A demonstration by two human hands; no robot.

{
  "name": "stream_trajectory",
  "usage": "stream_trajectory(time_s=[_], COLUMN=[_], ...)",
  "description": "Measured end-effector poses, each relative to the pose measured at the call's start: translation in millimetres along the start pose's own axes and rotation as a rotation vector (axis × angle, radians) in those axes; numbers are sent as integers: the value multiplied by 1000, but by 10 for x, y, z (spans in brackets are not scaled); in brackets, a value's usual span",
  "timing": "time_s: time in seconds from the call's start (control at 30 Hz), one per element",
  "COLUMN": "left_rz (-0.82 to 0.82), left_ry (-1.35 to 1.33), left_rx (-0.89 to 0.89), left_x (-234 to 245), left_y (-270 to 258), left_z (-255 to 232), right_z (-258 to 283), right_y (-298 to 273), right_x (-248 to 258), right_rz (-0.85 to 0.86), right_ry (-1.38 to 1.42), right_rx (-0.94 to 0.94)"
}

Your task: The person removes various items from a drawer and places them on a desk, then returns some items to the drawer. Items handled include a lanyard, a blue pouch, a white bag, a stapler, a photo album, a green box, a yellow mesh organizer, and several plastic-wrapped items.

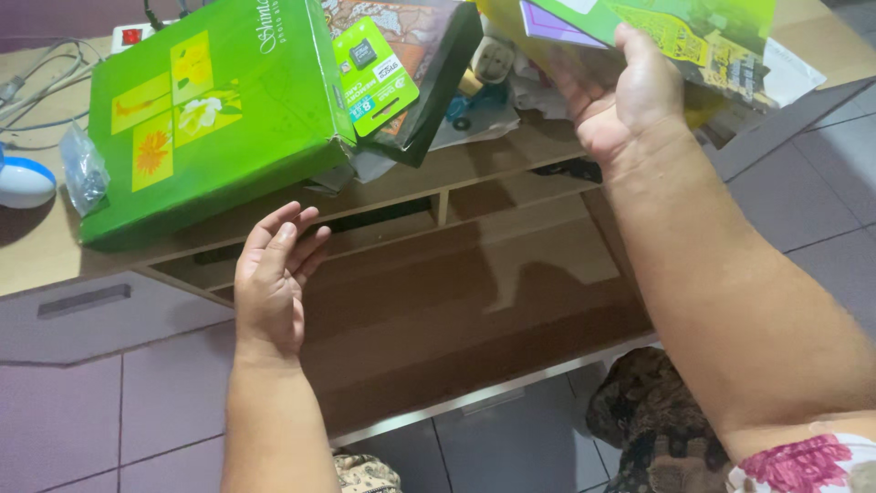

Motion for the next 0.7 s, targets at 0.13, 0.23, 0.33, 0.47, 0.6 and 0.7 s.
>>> stream_trajectory(time_s=[0.13, 0.23, 0.33, 0.47, 0.6, 0.7], left_rz=[-26, -42, -61, -89, -90, -93], left_ry=[7, 21, 25, 35, 45, 44], left_rx=[-15, -20, -20, -7, -13, -6], left_x=[119, 174, 206, 226, 243, 261], left_y=[-32, -70, -102, -141, -145, -140], left_z=[-35, -61, -95, -113, -117, -105], right_z=[19, 51, 98, 96, 55, -46], right_y=[-130, -175, -130, -113, -184, -337], right_x=[3, 50, 85, 128, 94, 0], right_rz=[-32, -79, -105, -112, -60, 3], right_ry=[-62, -115, -133, -160, -195, -284], right_rx=[-29, -12, -11, -19, -26, -61])
Point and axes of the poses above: each hand's wrist, its own y-axis towards the middle knuckle, its own x-axis out of the back of the hand, z = x × y, the point moved 5 cm from there along y, towards the middle knuckle, and after that the axes turned 7 degrees about z, right-handed, at the moved point
